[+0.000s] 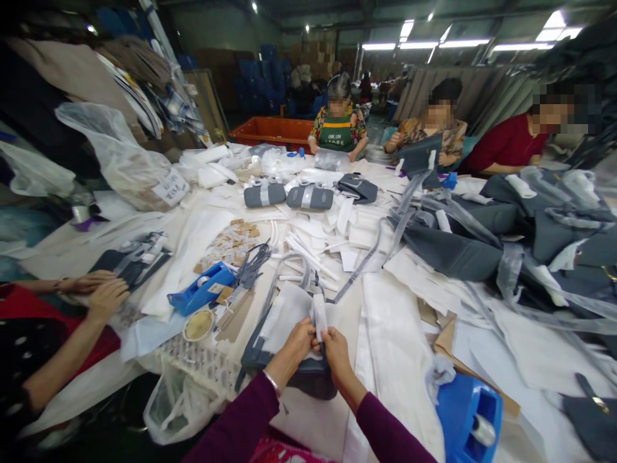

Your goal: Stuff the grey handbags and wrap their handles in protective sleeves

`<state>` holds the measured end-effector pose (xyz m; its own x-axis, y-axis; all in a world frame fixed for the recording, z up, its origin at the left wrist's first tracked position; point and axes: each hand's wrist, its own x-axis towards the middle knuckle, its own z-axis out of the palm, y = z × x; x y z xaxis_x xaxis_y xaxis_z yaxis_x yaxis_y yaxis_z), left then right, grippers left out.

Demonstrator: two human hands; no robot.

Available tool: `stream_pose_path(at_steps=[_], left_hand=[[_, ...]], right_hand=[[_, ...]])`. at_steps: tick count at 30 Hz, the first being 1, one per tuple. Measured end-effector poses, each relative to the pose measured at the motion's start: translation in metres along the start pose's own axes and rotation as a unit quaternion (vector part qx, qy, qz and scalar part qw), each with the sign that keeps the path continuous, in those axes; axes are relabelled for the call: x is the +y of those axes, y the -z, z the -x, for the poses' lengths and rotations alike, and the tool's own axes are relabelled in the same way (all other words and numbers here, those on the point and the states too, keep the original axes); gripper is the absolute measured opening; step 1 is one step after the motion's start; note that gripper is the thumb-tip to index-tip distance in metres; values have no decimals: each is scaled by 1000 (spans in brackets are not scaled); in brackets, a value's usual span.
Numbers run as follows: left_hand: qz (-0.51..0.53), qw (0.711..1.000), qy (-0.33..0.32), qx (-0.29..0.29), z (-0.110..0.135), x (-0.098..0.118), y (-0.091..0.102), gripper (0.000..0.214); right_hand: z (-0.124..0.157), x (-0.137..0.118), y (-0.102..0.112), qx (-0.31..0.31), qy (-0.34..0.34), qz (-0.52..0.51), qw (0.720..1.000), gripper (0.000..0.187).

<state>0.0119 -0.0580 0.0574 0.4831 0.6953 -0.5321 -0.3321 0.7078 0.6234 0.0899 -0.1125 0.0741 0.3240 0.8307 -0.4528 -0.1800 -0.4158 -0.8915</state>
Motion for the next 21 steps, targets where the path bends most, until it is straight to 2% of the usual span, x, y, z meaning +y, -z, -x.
stream_pose_path(at_steps=[4,9,12,15,16,17,18,21], left_hand=[[-29,999,-14,-3,4,-1,4,13],[-66,998,-15,5,12,2,1,23],[-72,997,-17,31,12,0,-1,33],[-56,997,-25,54,11,-4,0,39],[-47,997,-26,57,10,-5,0,40],[-36,997,-24,58,9,-6,1,41],[-25,998,-19,57,8,-8,2,41],[15,999,1,49,6,-10,3,36]], right_hand=[[-3,4,0,1,-1,17,1000,35],[-3,4,4,2,13,49,999,35],[-1,5,8,17,39,134,990,36],[2,7,12,18,63,267,961,33],[3,6,14,15,72,332,940,32],[5,3,16,11,86,410,908,29],[5,-2,19,8,110,494,862,27],[5,-29,20,22,229,684,693,18]])
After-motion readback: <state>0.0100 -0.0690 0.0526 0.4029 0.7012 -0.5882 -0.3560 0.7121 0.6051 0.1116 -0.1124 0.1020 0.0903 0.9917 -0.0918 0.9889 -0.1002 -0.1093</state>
